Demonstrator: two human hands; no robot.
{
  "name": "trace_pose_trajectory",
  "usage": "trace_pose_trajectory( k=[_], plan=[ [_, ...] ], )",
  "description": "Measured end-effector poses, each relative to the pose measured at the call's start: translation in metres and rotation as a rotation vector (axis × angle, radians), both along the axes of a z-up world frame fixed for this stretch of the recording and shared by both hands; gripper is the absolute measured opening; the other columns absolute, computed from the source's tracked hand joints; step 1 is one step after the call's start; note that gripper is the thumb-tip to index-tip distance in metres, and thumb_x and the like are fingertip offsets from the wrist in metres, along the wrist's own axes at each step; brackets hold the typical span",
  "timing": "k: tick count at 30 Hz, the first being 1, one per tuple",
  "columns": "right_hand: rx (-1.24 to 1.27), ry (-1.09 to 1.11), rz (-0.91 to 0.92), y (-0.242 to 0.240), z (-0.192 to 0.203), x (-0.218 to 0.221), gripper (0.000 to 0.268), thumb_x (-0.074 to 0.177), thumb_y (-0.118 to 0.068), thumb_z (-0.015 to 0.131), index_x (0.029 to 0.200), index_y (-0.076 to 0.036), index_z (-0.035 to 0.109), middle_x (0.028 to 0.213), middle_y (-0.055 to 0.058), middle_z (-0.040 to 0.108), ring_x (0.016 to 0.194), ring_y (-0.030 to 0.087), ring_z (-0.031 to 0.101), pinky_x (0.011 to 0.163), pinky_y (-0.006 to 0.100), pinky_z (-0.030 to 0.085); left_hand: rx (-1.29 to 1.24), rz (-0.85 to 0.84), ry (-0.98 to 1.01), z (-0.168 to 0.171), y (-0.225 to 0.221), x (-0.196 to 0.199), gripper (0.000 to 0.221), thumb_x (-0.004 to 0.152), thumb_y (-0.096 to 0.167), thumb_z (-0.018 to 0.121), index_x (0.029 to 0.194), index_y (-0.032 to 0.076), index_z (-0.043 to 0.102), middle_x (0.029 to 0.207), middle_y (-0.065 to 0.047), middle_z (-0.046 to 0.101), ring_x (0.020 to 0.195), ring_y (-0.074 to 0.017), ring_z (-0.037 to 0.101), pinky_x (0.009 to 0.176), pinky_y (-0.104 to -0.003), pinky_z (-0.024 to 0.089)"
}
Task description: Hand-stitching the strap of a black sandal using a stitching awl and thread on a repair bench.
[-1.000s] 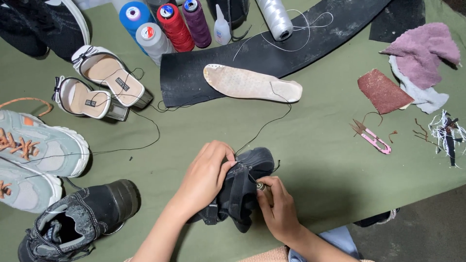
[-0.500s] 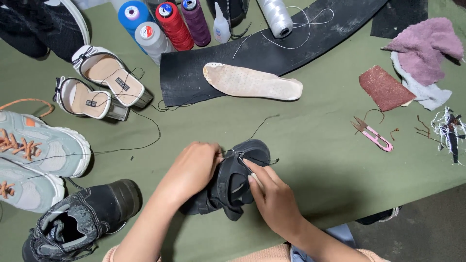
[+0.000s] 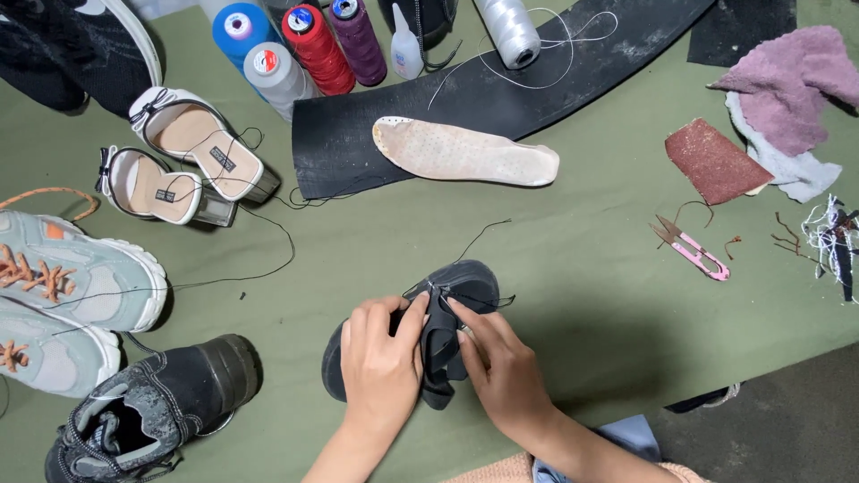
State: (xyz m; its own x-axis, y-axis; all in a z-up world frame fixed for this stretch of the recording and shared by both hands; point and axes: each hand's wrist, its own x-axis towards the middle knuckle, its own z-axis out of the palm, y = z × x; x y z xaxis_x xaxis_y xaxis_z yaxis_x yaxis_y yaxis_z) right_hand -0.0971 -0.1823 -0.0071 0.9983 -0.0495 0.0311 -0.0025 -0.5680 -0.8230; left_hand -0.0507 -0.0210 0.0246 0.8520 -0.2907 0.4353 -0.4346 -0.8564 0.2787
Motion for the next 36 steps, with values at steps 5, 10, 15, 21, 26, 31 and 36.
trace_pose_trajectory(
  k=[5, 10, 15, 21, 26, 31, 36],
  plan=[
    [-0.144, -0.068, 0.023, -0.003, 0.005, 0.003, 0.041, 0.104, -0.024, 0.053, 0.144, -0.024, 0.058, 0.099, -0.004, 0.066, 0.056, 0.012, 0.056, 0.046, 0.030, 0.048, -0.178, 0.054, -0.013, 0.001, -0.017, 0.006, 0.017, 0.101, 0.004, 0.055, 0.103, 0.009, 0.071, 0.106, -0.006, 0.069, 0.096, -0.0273, 0.066, 0.079, -0.039, 0.050],
    [-0.260, -0.045, 0.056, -0.006, 0.008, 0.015, 0.040, 0.102, -0.028, 0.056, 0.141, -0.022, 0.061, 0.100, -0.006, 0.067, 0.064, 0.015, 0.065, 0.044, 0.033, 0.048, -0.234, -0.082, -0.072, -0.006, -0.014, 0.029, 0.017, 0.100, -0.002, 0.052, 0.093, 0.006, 0.066, 0.096, -0.003, 0.072, 0.092, -0.0233, 0.068, 0.076, -0.035, 0.048],
    [-0.110, 0.246, 0.115, -0.005, 0.024, 0.032, 0.042, 0.103, -0.029, 0.048, 0.143, -0.022, 0.058, 0.104, 0.002, 0.062, 0.074, 0.030, 0.065, 0.062, 0.045, 0.053, -0.166, 0.040, -0.015, -0.020, -0.011, 0.037, 0.016, 0.102, 0.005, 0.055, 0.091, 0.010, 0.065, 0.087, -0.002, 0.065, 0.072, -0.0239, 0.053, 0.067, -0.035, 0.043],
    [-0.387, 0.027, 0.100, -0.007, 0.008, 0.026, 0.037, 0.102, -0.024, 0.056, 0.139, -0.024, 0.063, 0.081, -0.002, 0.050, 0.043, 0.023, 0.047, 0.035, 0.037, 0.041, -0.325, 0.247, 0.281, -0.024, -0.037, 0.034, 0.020, 0.104, 0.014, 0.048, 0.092, 0.015, 0.063, 0.088, 0.001, 0.063, 0.081, -0.0216, 0.054, 0.077, -0.035, 0.041],
    [-0.453, -0.023, 0.095, -0.009, 0.002, 0.026, 0.038, 0.100, -0.027, 0.062, 0.138, -0.023, 0.064, 0.085, -0.003, 0.054, 0.046, 0.021, 0.053, 0.033, 0.036, 0.044, -0.319, 0.248, 0.068, -0.041, -0.041, 0.041, 0.022, 0.105, 0.012, 0.050, 0.091, 0.012, 0.068, 0.088, 0.000, 0.065, 0.080, -0.0237, 0.055, 0.075, -0.036, 0.044],
    [-0.457, -0.165, 0.074, -0.010, -0.002, 0.023, 0.035, 0.099, -0.023, 0.066, 0.135, -0.020, 0.066, 0.087, -0.006, 0.056, 0.046, 0.014, 0.050, 0.032, 0.028, 0.041, -0.303, 0.234, 0.018, -0.050, -0.039, 0.045, 0.018, 0.103, 0.007, 0.052, 0.092, 0.008, 0.066, 0.088, -0.004, 0.060, 0.079, -0.0241, 0.057, 0.073, -0.038, 0.047],
    [-0.626, -0.302, 0.002, -0.007, -0.010, 0.016, 0.036, 0.094, -0.025, 0.076, 0.130, -0.024, 0.070, 0.091, -0.010, 0.058, 0.053, 0.006, 0.055, 0.033, 0.025, 0.040, -0.114, 0.230, -0.109, -0.055, -0.039, 0.049, 0.020, 0.104, 0.004, 0.053, 0.085, 0.007, 0.055, 0.076, -0.004, 0.045, 0.064, -0.0223, 0.043, 0.058, -0.035, 0.042]
  ],
)
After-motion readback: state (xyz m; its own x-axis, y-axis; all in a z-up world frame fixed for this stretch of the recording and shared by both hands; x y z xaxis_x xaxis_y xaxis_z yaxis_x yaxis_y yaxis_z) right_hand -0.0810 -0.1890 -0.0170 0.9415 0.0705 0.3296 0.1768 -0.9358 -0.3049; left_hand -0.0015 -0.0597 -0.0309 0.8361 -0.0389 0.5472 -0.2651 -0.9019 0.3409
